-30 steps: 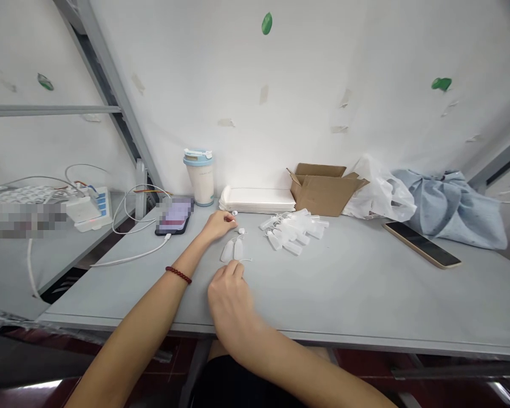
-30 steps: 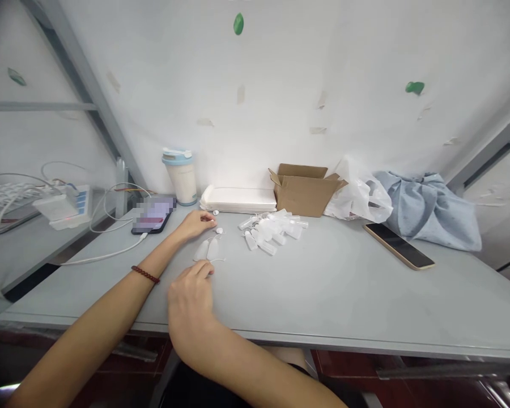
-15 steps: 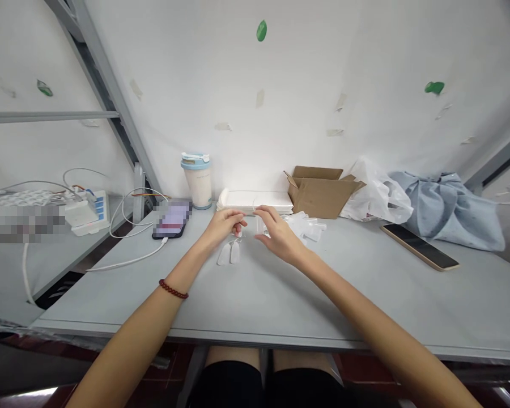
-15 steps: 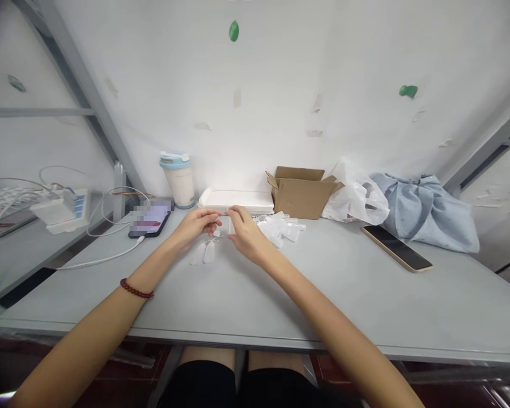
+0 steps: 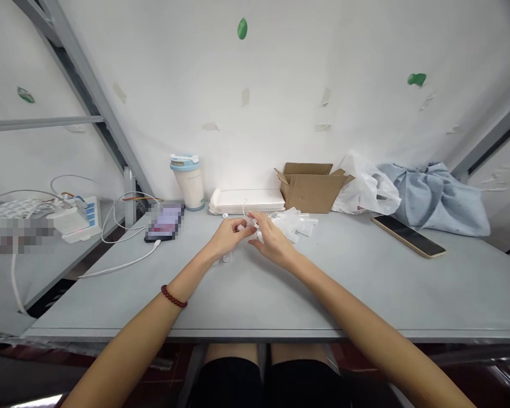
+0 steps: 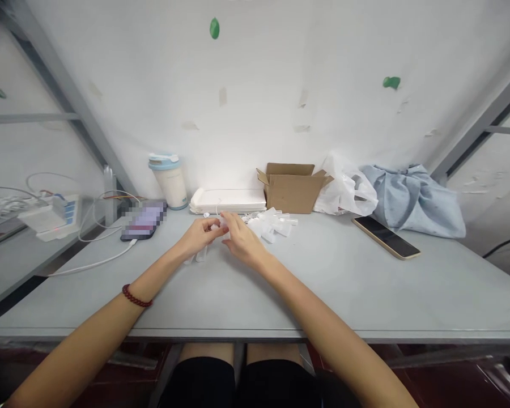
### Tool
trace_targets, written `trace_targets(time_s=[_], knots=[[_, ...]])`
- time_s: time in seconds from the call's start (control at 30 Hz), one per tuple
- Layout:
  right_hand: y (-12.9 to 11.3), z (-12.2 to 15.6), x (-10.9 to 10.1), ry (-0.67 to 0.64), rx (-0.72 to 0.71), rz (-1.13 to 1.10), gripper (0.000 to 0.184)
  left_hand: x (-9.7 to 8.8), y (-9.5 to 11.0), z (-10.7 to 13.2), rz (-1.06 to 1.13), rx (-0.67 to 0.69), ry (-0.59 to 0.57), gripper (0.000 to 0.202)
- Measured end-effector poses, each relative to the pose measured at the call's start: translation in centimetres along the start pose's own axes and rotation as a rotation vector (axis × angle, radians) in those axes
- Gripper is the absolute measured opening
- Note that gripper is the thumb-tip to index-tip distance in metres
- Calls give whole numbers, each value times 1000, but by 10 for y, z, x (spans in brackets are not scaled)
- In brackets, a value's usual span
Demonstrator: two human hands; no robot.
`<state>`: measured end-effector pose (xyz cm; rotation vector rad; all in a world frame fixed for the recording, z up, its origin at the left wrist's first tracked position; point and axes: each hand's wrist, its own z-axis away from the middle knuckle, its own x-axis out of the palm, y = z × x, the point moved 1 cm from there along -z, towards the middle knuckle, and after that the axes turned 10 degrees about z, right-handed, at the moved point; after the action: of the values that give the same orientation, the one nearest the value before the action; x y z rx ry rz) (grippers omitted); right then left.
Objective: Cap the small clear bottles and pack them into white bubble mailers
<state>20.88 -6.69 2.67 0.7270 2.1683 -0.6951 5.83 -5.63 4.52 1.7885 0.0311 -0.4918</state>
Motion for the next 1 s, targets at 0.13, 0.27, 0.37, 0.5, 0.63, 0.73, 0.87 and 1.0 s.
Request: trace_targets(time_s=[0.13,0.27,0.37,0.5,0.63,0.73,0.87,1.0], knots=[[-2,0,-2,34,-15,27,59,2,1,0,-27,54,26,34],[-3,0,-2,42,-14,10,57,3,2,0,-19,72,69,36],[-4,1,-1,61,-16,-25,55,3,2,0,5,78,87,35],[-4,2,-1,89,-22,-59,51,4,2,0,59,69,126,32],[-4,2,5,94,38,-27,48,7,2,1,38,47,109,33],[-5,1,10,98,70,-9,47,8,3,2,40,15,78,34],[-5,1,9,121,140,-74,43,1,1,-1,180,-28,25,28],[-1,0,2,141,278,-234,38,-8,-2,-5,428,-23,18,29]])
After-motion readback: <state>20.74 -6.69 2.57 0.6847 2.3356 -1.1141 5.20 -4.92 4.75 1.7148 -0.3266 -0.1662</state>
